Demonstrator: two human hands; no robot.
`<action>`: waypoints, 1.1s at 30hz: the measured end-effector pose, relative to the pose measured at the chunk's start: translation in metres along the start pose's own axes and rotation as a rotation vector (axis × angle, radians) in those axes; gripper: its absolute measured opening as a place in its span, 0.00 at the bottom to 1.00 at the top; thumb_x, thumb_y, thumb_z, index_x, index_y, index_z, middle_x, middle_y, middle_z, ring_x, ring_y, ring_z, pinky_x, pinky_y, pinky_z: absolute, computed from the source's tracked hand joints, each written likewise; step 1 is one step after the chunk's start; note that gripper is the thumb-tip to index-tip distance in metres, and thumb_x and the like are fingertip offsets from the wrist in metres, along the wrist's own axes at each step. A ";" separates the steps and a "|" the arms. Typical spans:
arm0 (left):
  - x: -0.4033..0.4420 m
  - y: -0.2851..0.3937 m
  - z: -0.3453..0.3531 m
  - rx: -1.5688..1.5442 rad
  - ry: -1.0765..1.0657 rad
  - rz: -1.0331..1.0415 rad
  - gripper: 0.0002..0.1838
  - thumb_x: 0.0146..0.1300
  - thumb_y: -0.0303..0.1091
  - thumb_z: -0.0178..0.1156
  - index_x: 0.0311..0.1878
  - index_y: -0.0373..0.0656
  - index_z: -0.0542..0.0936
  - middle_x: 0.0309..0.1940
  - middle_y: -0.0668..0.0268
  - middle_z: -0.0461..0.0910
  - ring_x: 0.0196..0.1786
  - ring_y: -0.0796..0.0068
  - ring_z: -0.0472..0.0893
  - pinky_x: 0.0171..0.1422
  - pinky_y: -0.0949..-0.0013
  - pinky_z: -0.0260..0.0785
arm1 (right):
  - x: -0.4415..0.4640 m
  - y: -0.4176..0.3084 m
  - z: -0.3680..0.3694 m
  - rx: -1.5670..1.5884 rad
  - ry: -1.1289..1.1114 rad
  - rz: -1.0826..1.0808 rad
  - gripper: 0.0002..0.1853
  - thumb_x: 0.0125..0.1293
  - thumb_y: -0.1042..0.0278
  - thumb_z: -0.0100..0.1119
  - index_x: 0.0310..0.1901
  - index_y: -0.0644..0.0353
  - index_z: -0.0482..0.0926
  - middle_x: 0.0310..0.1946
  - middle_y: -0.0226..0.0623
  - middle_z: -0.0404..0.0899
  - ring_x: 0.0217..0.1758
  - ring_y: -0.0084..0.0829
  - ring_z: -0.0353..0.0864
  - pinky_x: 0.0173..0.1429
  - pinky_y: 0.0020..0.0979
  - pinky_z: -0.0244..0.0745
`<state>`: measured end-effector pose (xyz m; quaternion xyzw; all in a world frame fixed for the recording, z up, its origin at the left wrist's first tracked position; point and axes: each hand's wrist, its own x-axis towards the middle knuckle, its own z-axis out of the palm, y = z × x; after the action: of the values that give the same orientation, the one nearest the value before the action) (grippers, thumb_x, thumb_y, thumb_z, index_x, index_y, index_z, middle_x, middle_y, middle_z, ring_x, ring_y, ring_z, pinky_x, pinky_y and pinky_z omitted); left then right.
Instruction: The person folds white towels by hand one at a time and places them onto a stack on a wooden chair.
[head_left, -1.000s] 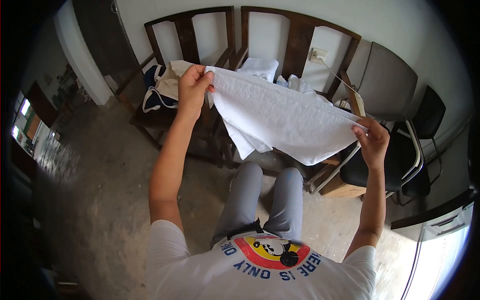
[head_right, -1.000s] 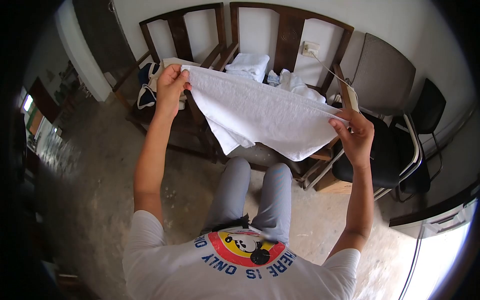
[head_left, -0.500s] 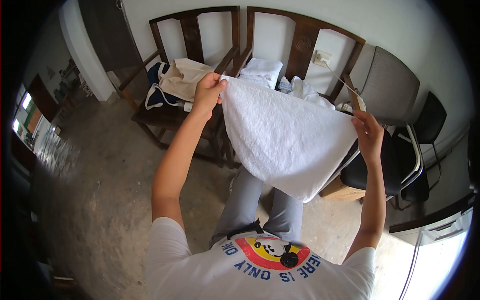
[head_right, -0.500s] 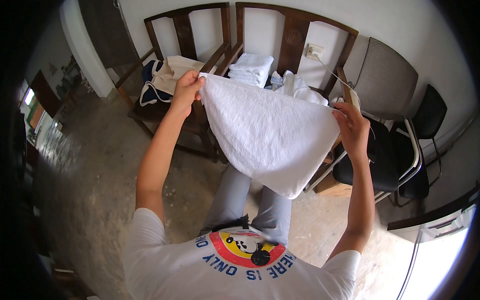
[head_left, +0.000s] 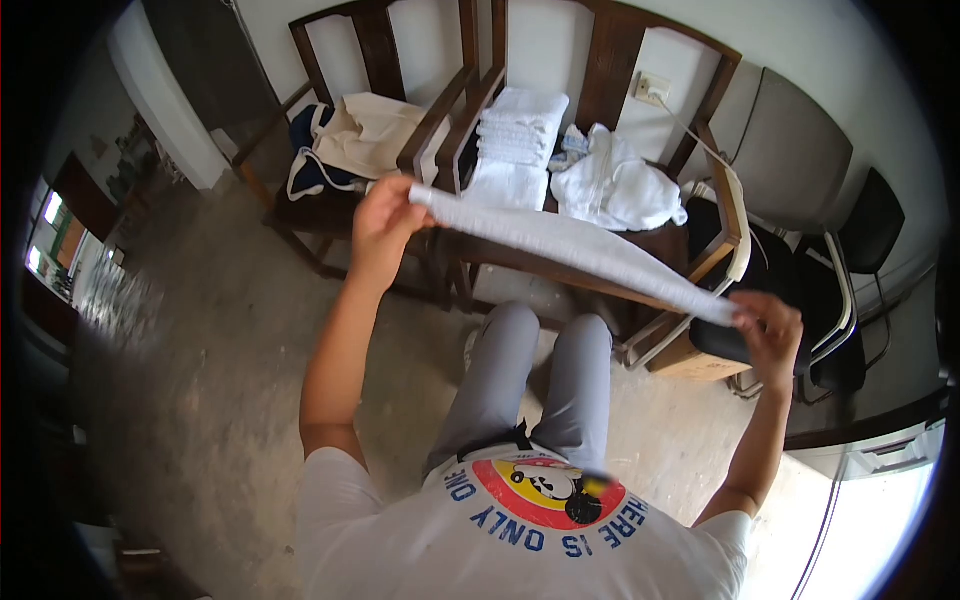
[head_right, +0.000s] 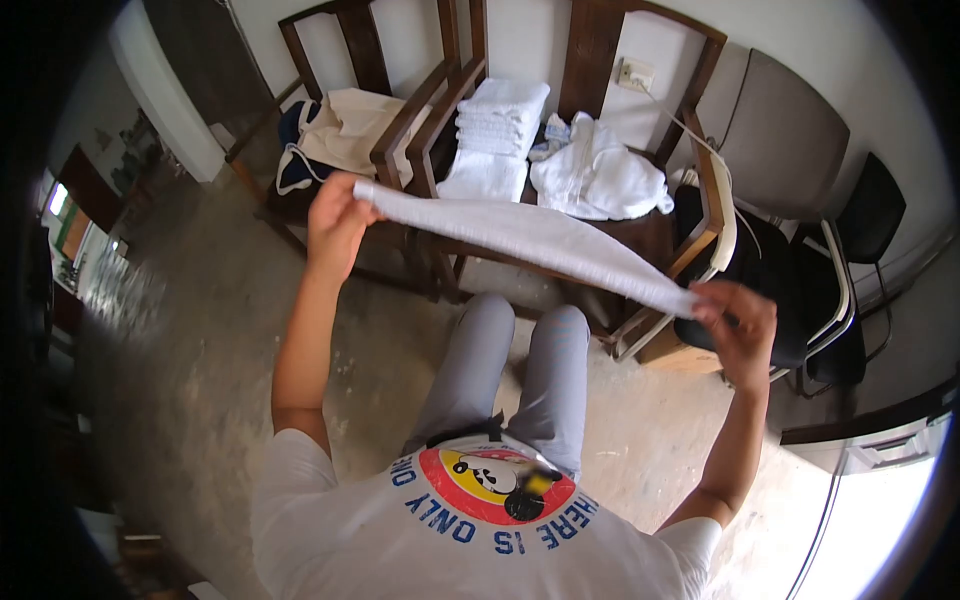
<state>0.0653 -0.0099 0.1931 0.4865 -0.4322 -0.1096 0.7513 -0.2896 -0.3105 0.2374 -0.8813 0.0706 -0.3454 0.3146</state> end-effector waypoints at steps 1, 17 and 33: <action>-0.021 -0.008 -0.003 0.001 -0.010 -0.036 0.08 0.64 0.22 0.53 0.46 0.37 0.71 0.41 0.60 0.79 0.46 0.73 0.79 0.51 0.70 0.73 | -0.017 0.005 0.003 -0.018 -0.091 0.005 0.10 0.54 0.77 0.68 0.39 0.66 0.83 0.34 0.39 0.84 0.37 0.27 0.83 0.43 0.26 0.78; -0.195 -0.017 -0.034 0.123 -0.405 -0.693 0.04 0.60 0.20 0.59 0.39 0.36 0.78 0.37 0.57 0.84 0.43 0.69 0.83 0.51 0.70 0.74 | -0.140 0.007 0.057 0.254 -0.969 0.542 0.08 0.56 0.78 0.66 0.37 0.57 0.86 0.35 0.35 0.86 0.36 0.33 0.84 0.44 0.29 0.79; -0.110 0.033 0.014 -0.161 -0.222 0.371 0.05 0.64 0.28 0.58 0.38 0.36 0.76 0.30 0.48 0.82 0.33 0.60 0.83 0.36 0.65 0.76 | -0.110 0.006 0.062 -0.049 0.664 -0.330 0.06 0.65 0.86 0.50 0.42 0.66 0.69 0.39 0.53 0.79 0.41 0.42 0.82 0.46 0.39 0.81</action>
<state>-0.0194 0.0620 0.1626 0.3219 -0.5841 -0.0566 0.7429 -0.3311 -0.2458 0.1368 -0.7281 0.0338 -0.6568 0.1935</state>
